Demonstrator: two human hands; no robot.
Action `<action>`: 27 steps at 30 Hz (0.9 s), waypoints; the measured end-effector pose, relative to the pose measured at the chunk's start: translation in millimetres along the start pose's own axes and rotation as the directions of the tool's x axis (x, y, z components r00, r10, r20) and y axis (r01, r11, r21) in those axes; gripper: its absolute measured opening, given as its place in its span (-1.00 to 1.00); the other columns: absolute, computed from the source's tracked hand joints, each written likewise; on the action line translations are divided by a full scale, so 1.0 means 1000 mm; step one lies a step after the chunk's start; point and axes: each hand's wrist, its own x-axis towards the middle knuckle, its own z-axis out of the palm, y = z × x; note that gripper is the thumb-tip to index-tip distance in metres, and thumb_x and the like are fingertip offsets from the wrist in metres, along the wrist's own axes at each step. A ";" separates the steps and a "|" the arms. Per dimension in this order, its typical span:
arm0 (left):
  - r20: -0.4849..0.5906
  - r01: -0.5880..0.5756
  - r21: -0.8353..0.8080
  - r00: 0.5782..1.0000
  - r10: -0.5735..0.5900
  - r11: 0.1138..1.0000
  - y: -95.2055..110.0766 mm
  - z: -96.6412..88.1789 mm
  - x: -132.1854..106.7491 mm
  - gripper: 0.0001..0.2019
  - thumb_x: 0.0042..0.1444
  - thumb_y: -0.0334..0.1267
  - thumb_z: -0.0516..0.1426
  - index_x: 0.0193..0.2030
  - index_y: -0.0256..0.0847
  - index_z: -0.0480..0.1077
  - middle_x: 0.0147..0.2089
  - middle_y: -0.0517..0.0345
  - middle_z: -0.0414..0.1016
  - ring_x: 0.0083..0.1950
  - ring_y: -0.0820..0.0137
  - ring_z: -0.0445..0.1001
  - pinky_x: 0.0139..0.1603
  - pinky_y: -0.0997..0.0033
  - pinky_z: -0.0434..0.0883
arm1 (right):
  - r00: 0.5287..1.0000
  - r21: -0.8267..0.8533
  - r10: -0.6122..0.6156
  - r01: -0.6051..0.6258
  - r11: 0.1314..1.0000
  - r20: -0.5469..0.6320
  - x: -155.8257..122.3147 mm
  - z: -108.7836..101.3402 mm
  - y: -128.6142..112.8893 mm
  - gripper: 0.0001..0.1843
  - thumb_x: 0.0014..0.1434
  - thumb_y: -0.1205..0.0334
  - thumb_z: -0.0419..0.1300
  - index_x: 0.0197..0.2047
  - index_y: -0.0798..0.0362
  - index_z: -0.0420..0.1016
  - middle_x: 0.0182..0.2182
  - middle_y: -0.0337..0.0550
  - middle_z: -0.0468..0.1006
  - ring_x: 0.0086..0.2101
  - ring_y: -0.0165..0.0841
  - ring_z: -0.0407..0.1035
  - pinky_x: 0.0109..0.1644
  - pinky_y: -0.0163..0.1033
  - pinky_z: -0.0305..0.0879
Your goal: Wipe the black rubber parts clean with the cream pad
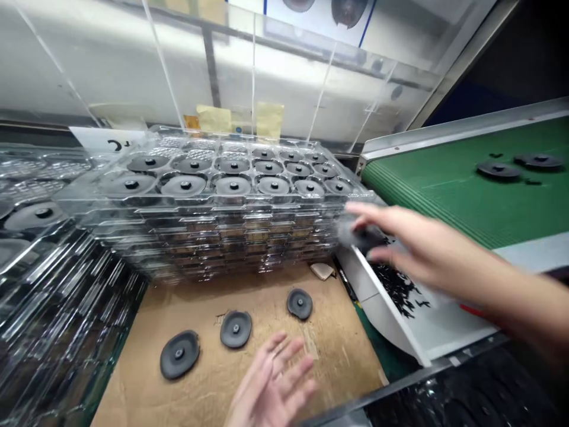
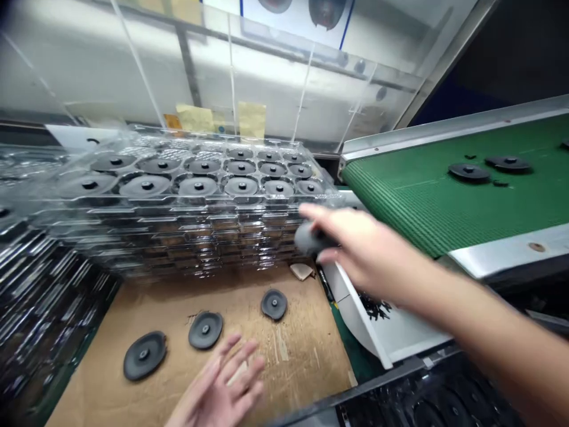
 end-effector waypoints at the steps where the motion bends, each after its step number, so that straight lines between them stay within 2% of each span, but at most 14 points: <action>1: 0.105 0.138 -0.103 0.986 -0.127 0.985 -0.002 0.000 0.003 -0.61 -0.11 0.00 0.27 -0.10 -0.01 0.51 0.01 0.10 0.57 0.01 0.16 0.51 0.00 0.14 0.43 | 0.984 0.165 -0.174 0.176 0.970 -0.029 -0.016 0.018 -0.023 -0.35 0.12 0.30 0.13 0.28 -0.08 0.12 0.05 -0.09 0.46 0.02 -0.13 0.35 0.05 -0.01 0.33; 2: 0.196 0.231 -0.161 0.960 -0.198 0.959 -0.005 0.000 0.005 -0.55 -0.08 0.07 0.23 -0.05 -0.06 0.48 0.03 0.05 0.55 0.04 0.11 0.49 0.01 0.05 0.42 | 0.962 0.314 -0.270 0.266 0.911 -0.032 -0.032 0.037 -0.043 -0.34 0.16 0.32 0.09 0.30 -0.12 0.04 0.08 -0.10 0.43 0.05 -0.16 0.33 0.06 -0.04 0.34; 3: 0.231 0.262 -0.209 0.949 -0.213 0.942 -0.006 -0.001 0.006 -0.54 0.00 0.09 0.16 -0.03 -0.11 0.47 0.00 0.01 0.56 0.02 0.11 0.50 0.01 0.03 0.41 | 0.946 0.432 -0.321 0.309 0.847 -0.049 -0.048 0.056 -0.061 -0.31 0.18 0.34 0.06 0.33 -0.17 -0.05 0.07 -0.13 0.44 0.06 -0.19 0.33 0.08 -0.08 0.34; 5: 0.192 0.257 -0.304 0.960 -0.205 0.917 -0.008 -0.002 0.002 -0.60 0.16 0.03 0.01 -0.04 -0.16 0.47 -0.06 0.03 0.60 -0.07 0.24 0.55 -0.05 0.13 0.44 | 0.927 0.546 -0.373 0.325 0.772 -0.025 -0.079 0.092 -0.087 -0.25 0.20 0.25 0.11 0.36 -0.20 -0.18 0.13 -0.12 0.38 0.14 -0.15 0.25 0.18 0.01 0.24; 6: 0.147 0.239 -0.350 0.969 -0.199 0.906 -0.007 -0.002 0.000 -0.60 0.22 0.00 -0.06 -0.05 -0.15 0.47 -0.06 0.05 0.60 -0.10 0.30 0.56 -0.05 0.16 0.45 | 0.940 0.578 -0.341 0.277 0.768 0.004 -0.094 0.108 -0.097 -0.19 0.18 0.13 0.16 0.37 -0.19 -0.21 0.21 -0.08 0.28 0.20 -0.09 0.15 0.21 0.06 0.20; 7: 0.105 0.221 -0.383 0.975 -0.195 0.897 -0.005 -0.002 -0.004 -0.59 0.24 -0.01 -0.10 -0.05 -0.14 0.47 -0.04 0.06 0.59 -0.10 0.32 0.56 -0.03 0.18 0.44 | 0.963 0.600 -0.269 0.201 0.774 0.025 -0.109 0.122 -0.104 -0.12 0.13 0.02 0.20 0.37 -0.16 -0.22 0.28 -0.04 0.15 0.23 -0.02 0.06 0.22 0.10 0.18; 9: 0.048 0.175 -0.407 0.984 -0.171 0.897 -0.001 -0.002 -0.010 -0.56 0.25 0.01 -0.14 -0.03 -0.12 0.45 0.03 0.06 0.55 0.00 0.29 0.53 0.04 0.13 0.40 | 0.999 0.625 -0.037 0.005 0.780 0.038 -0.133 0.145 -0.116 -0.03 0.06 -0.12 0.21 0.38 -0.13 -0.24 0.34 -0.02 -0.07 0.26 0.10 -0.06 0.20 0.18 0.18; 11: 0.043 0.124 -0.378 0.992 -0.116 0.917 0.001 -0.002 -0.017 -0.54 0.26 0.01 -0.17 0.02 -0.12 0.43 0.10 0.03 0.50 0.11 0.23 0.45 0.12 0.08 0.34 | 0.984 0.641 0.174 -0.150 0.752 0.026 -0.148 0.158 -0.128 -0.02 0.06 -0.19 0.17 0.38 -0.13 -0.28 0.35 -0.01 -0.16 0.26 0.16 -0.10 0.15 0.25 0.20; 13: 0.094 0.083 -0.338 0.994 -0.054 0.937 0.001 -0.001 -0.022 -0.54 0.28 -0.04 -0.20 0.05 -0.12 0.41 0.14 0.03 0.46 0.18 0.22 0.38 0.19 0.08 0.27 | 0.968 0.658 0.250 -0.191 0.729 0.005 -0.151 0.164 -0.140 -0.01 0.06 -0.22 0.14 0.38 -0.14 -0.31 0.35 -0.01 -0.19 0.27 0.17 -0.14 0.12 0.28 0.22; 16: 0.165 0.041 -0.305 0.986 0.011 0.951 -0.003 0.001 -0.030 -0.58 0.30 -0.17 -0.19 0.05 -0.12 0.42 0.15 0.06 0.45 0.20 0.26 0.35 0.26 0.15 0.19 | 0.976 0.681 0.219 -0.144 0.718 -0.025 -0.140 0.164 -0.158 0.00 0.05 -0.25 0.13 0.38 -0.13 -0.33 0.35 0.00 -0.24 0.29 0.13 -0.21 0.16 0.25 0.19; 20: 0.113 -0.031 -0.284 0.991 0.066 0.958 -0.006 -0.001 -0.043 -0.63 0.27 -0.26 -0.14 0.06 -0.08 0.41 0.09 0.11 0.51 0.14 0.32 0.42 0.29 0.18 0.14 | 0.990 0.688 0.140 -0.084 0.721 -0.026 -0.121 0.160 -0.174 -0.11 0.07 -0.12 0.20 0.35 -0.18 -0.17 0.34 -0.02 -0.31 0.29 0.12 -0.23 0.15 0.21 0.22; 24: 0.095 -0.109 -0.204 0.987 0.131 0.973 -0.001 -0.019 -0.059 -0.68 0.16 -0.25 0.03 0.04 -0.13 0.42 0.09 0.09 0.50 0.16 0.28 0.39 0.21 0.30 0.22 | 0.999 0.770 -0.043 0.033 0.638 -0.008 -0.109 0.148 -0.171 -0.24 0.03 -0.04 0.27 0.26 -0.16 0.10 0.34 0.00 -0.20 0.28 0.07 -0.13 0.18 0.14 0.20; 27: 0.207 0.018 -0.002 0.978 -0.018 1.000 0.005 -0.037 -0.072 -0.60 0.10 -0.17 0.13 0.09 -0.18 0.38 0.07 -0.02 0.51 0.06 0.18 0.48 0.04 0.29 0.37 | 0.969 0.809 -0.229 0.060 0.585 0.093 -0.104 0.137 -0.161 -0.21 -0.03 -0.07 0.32 0.23 -0.12 0.18 0.31 0.06 -0.03 0.26 0.04 -0.05 0.20 0.12 0.17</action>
